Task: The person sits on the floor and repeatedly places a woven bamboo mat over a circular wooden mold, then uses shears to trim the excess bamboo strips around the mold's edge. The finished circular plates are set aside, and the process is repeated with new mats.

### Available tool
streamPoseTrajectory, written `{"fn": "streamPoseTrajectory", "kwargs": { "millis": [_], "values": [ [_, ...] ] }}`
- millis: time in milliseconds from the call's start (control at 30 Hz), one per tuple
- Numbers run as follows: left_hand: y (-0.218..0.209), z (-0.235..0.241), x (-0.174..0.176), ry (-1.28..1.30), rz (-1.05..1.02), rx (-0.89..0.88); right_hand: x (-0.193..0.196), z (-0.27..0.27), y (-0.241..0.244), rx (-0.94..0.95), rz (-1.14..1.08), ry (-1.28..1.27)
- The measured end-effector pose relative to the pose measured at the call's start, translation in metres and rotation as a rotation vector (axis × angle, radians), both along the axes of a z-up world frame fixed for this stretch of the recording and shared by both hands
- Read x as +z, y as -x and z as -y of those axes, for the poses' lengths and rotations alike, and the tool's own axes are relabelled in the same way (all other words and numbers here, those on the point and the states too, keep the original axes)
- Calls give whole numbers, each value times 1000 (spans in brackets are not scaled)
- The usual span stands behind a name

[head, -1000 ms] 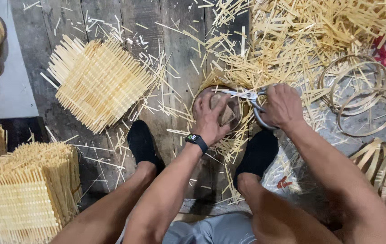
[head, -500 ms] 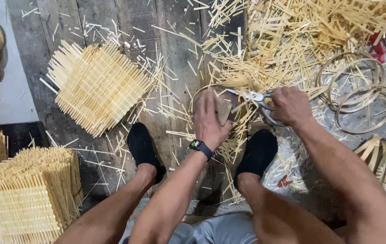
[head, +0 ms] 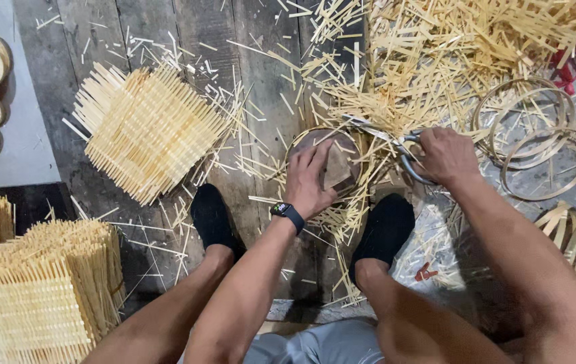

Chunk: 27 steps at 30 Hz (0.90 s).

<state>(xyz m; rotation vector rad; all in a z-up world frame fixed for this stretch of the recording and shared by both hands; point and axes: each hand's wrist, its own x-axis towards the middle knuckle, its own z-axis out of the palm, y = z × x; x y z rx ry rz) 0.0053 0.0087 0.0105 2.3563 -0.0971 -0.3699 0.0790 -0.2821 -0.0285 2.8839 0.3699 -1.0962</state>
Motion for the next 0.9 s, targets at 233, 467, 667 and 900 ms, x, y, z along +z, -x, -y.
{"fn": "streamPoseTrajectory", "kwargs": {
  "millis": [233,467,667,900],
  "values": [
    [-14,-4,7,-27,-38,-238,-6,-18,6,211,338,-82],
    [-11,12,23,-109,-200,11,-5,5,-5,81,27,-1],
    [-19,9,23,-141,-111,-239,-10,-9,3,251,260,-50],
    [-30,-5,19,-144,-170,-409,-34,22,9,-92,-4,-77]
  ]
}}
